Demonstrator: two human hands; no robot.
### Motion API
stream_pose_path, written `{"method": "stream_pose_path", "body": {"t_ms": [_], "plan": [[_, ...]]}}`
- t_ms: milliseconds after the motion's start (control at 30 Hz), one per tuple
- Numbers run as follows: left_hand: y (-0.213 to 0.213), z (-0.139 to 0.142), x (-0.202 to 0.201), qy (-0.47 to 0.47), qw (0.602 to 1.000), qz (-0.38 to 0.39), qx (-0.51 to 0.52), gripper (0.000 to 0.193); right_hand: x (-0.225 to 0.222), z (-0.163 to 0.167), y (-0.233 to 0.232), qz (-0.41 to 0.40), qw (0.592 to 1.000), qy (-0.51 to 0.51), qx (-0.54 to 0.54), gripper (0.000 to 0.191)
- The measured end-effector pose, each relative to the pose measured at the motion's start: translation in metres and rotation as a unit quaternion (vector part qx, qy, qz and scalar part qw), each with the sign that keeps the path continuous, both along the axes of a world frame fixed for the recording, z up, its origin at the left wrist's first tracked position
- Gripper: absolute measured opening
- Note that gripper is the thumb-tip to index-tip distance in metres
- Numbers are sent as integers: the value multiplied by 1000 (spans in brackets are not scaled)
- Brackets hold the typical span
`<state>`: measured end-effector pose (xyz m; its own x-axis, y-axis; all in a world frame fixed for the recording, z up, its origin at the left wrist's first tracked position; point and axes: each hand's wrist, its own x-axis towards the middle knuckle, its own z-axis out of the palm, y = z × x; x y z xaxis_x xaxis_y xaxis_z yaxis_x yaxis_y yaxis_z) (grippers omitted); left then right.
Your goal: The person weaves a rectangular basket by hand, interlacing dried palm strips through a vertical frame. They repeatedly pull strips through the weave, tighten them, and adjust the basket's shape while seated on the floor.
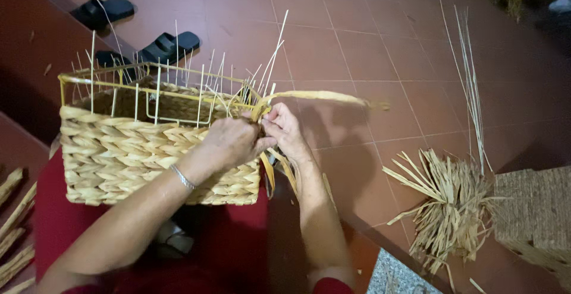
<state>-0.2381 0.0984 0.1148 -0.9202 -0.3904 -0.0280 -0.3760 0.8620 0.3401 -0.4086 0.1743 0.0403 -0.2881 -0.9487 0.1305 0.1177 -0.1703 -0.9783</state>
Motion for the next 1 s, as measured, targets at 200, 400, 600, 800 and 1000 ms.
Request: {"method": "stream_pose_path", "body": {"t_ms": [200, 400, 600, 800, 1000], "plan": [[30, -21, 48, 257, 966, 13, -26, 47, 1, -31, 2, -144, 988, -26, 41, 24], [20, -58, 159, 367, 927, 2, -77, 41, -5, -56, 24, -215, 922, -323, 20, 23], [-41, -75, 233, 336, 873, 293, -198, 43, 6, -26, 36, -137, 979, -138, 64, 37], [-62, -107, 237, 370, 860, 350, 37, 42, 11, -20, 28, -233, 943, 237, 30, 14], [-65, -119, 246, 366, 863, 344, 51, 39, -16, -66, 47, -176, 905, -341, -183, 31]]}}
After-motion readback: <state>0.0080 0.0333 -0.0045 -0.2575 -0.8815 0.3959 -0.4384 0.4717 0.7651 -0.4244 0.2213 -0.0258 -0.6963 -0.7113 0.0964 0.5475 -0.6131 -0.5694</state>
